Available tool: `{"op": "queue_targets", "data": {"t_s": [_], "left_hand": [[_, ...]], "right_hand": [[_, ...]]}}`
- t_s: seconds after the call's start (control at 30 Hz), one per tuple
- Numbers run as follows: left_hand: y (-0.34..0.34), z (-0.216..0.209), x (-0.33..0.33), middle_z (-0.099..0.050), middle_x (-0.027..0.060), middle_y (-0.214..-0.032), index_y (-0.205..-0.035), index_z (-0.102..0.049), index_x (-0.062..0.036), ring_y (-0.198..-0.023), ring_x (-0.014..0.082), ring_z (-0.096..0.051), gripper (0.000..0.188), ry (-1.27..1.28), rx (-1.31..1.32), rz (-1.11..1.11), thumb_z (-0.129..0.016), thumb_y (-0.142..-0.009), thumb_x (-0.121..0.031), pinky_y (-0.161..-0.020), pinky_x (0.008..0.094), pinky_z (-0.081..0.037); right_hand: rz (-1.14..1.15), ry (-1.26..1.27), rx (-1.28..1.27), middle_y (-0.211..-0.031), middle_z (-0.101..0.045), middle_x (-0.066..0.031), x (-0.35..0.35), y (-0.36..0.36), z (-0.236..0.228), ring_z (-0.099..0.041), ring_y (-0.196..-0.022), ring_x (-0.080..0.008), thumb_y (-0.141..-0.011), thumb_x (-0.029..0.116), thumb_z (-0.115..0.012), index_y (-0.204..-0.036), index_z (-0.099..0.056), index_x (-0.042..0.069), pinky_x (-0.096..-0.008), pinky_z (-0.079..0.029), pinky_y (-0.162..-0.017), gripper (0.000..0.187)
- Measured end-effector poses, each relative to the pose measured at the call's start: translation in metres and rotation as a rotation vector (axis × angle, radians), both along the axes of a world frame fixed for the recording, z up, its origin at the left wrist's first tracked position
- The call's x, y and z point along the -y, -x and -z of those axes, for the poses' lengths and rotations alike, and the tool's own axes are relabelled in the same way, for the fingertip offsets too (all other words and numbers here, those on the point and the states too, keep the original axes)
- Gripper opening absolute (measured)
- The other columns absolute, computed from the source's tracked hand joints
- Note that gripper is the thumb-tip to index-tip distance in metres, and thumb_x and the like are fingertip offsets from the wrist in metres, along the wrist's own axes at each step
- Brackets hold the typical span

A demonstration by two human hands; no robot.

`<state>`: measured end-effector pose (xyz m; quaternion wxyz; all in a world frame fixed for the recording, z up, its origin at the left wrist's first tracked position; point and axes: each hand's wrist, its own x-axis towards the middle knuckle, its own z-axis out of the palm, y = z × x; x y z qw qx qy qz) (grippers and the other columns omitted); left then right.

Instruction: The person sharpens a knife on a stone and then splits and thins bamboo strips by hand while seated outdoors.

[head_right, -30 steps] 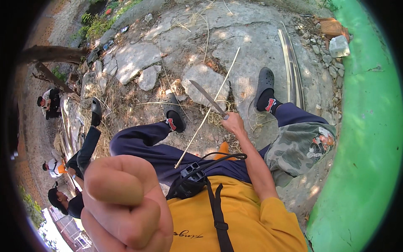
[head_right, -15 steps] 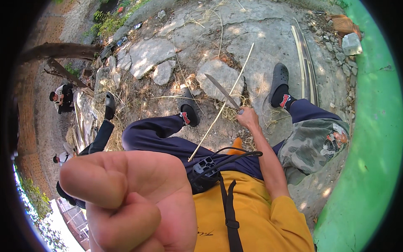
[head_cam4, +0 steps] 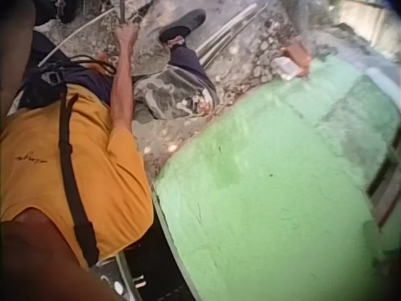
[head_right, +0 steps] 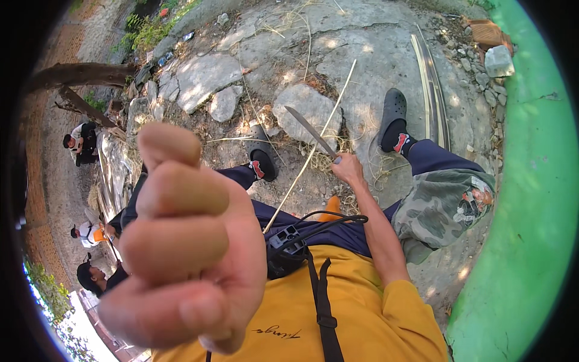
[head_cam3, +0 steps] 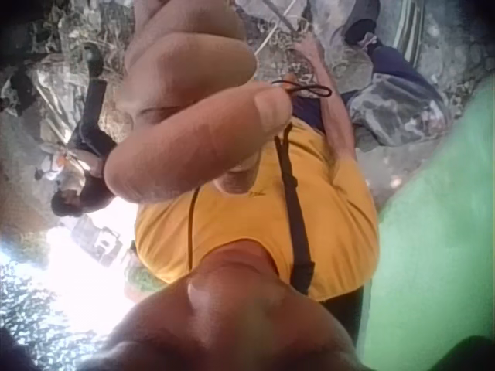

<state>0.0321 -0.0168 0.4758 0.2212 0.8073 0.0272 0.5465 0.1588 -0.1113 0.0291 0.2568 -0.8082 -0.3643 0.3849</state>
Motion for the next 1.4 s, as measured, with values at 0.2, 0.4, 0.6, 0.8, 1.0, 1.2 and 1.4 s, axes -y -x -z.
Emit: {"op": "queue_targets", "data": {"t_s": [0.2, 0.4, 0.6, 0.8, 1.0, 1.2, 1.4], "left_hand": [[0.013, 0.237, -0.121, -0.063, 0.0217, -0.087, -0.105, -0.056, 0.0097, -0.080, 0.0364, -0.062, 0.053, 0.720, -0.991, -0.482, -0.056, -0.094, -0.042, -0.078, 0.0406, -0.051], [0.061, 0.413, -0.051, -0.064, 0.0080, -0.095, -0.119, -0.050, 0.0002, -0.069, 0.0203, -0.061, 0.076, 2.012, -1.269, 0.078, -0.044, -0.094, -0.072, -0.061, 0.0354, -0.050], [0.067, 0.426, -0.043, -0.034, -0.0050, -0.065, -0.109, -0.050, -0.0088, -0.047, 0.0059, -0.026, 0.040, 2.283, -0.804, 0.382, -0.032, -0.109, -0.044, -0.042, 0.0245, -0.024], [0.059, 0.405, -0.046, -0.026, -0.0084, -0.059, -0.086, -0.043, -0.0154, -0.041, 0.0055, -0.017, 0.036, 2.364, -0.733, 0.396, -0.032, -0.109, -0.041, -0.037, 0.0252, -0.014], [0.057, 0.402, -0.041, -0.025, -0.0098, -0.058, -0.083, -0.041, -0.0184, -0.041, 0.0052, -0.016, 0.035, 2.380, -0.761, 0.372, -0.032, -0.109, -0.039, -0.037, 0.0250, -0.014], [0.052, 0.394, -0.042, -0.023, -0.0105, -0.058, -0.080, -0.040, -0.0197, -0.041, 0.0039, -0.013, 0.036, 2.422, -0.795, 0.385, -0.032, -0.110, -0.039, -0.035, 0.0232, -0.012], [0.049, 0.380, -0.051, -0.022, -0.0102, -0.058, -0.080, -0.039, -0.0187, -0.040, 0.0037, -0.014, 0.036, 2.392, -0.768, 0.374, -0.032, -0.110, -0.038, -0.035, 0.0235, -0.012]], "right_hand": [[-0.037, 0.110, 0.028, -0.103, -0.072, -0.0219, -0.020, 0.007, -0.021, -0.069, -0.098, -0.0382, -0.072, 0.030, -0.069, -0.118, -0.071, 0.008, -0.0434, -0.054, -0.087, 0.052], [-0.026, 0.142, 0.025, -0.098, -0.073, -0.0206, -0.015, 0.003, -0.006, -0.070, -0.093, -0.0368, -0.071, 0.031, -0.072, -0.118, -0.071, 0.008, -0.0432, -0.055, -0.084, 0.052], [-0.032, 0.143, 0.031, -0.097, -0.072, -0.0224, -0.018, 0.007, -0.008, -0.070, -0.093, -0.0393, -0.071, 0.033, -0.073, -0.114, -0.073, 0.008, -0.0442, -0.056, -0.084, 0.050], [-0.121, 0.036, 0.021, -0.088, -0.073, -0.0193, -0.020, 0.007, -0.008, -0.071, -0.085, -0.0385, -0.071, 0.031, -0.074, -0.111, -0.074, 0.008, -0.0447, -0.057, -0.078, 0.046], [-0.049, 0.082, 0.029, -0.086, -0.073, -0.0193, -0.035, -0.006, -0.001, -0.070, -0.085, -0.0382, -0.072, 0.031, -0.071, -0.111, -0.074, 0.011, -0.0445, -0.056, -0.078, 0.044], [-0.118, 0.088, -0.002, -0.091, -0.072, -0.0196, -0.033, -0.008, -0.005, -0.069, -0.088, -0.0387, -0.072, 0.029, -0.069, -0.112, -0.074, 0.012, -0.0459, -0.056, -0.081, 0.043], [-0.037, 0.009, 0.101, -0.089, -0.072, -0.0197, -0.037, 0.003, 0.001, -0.069, -0.088, -0.0396, -0.072, 0.028, -0.068, -0.107, -0.074, 0.012, -0.0443, -0.056, -0.082, 0.039]]}}
